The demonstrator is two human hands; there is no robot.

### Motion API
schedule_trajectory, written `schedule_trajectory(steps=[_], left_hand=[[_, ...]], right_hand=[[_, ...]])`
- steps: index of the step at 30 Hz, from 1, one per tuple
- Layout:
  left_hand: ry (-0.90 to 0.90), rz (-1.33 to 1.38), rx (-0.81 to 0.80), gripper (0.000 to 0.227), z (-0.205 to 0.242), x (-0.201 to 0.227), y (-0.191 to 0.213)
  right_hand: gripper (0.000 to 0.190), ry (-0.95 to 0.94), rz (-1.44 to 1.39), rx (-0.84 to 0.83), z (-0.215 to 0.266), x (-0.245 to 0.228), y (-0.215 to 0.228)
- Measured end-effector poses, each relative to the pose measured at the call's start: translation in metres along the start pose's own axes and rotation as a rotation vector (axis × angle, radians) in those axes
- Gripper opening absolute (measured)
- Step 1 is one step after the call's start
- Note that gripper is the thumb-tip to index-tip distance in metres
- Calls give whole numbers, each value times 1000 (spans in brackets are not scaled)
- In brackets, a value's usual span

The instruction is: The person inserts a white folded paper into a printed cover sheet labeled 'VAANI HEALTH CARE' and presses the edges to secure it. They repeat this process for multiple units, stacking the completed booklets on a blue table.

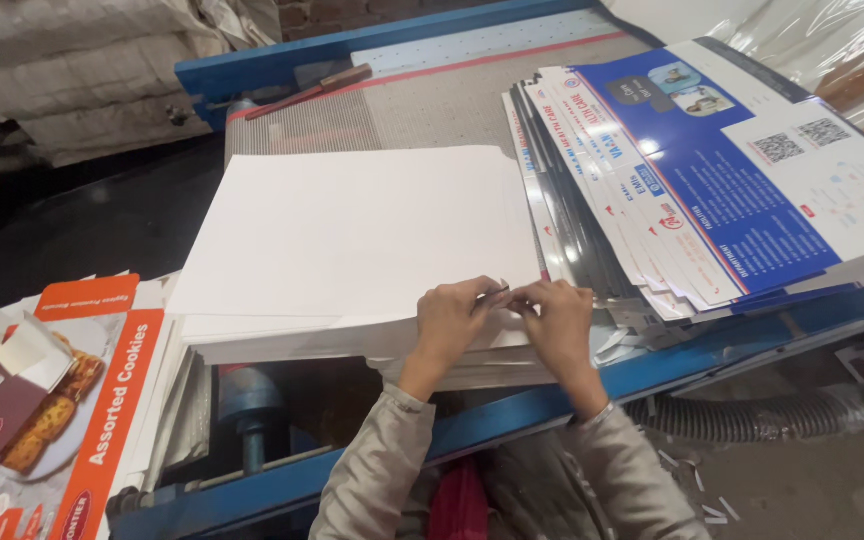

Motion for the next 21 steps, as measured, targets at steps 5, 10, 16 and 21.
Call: schedule_trajectory(steps=[5,10,16,21], left_hand=[[-61,-213,91,47,2,-43,40],[258,-444,-109,62,1,-97,69],[167,-553,-121,51,-14,-115,39],[292,-481,-287,60,-16,-113,40]], right_hand=[[23,-58,-166,-222,-33,54,-17],[24,-197,-54,-409,-57,61,-27],[16,-20,362,-380,-53,11,-10],[15,55,645,-570,-60,-4,-3]])
Point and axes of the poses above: each hand's wrist, its own z-axis away from the middle knuckle, its own y-axis out of the back of the hand, x = y × z, the point moved 2 cm from there along -z, towards the middle knuckle, and after that the axes turned 12 degrees about -x, right-handed, at the moved point
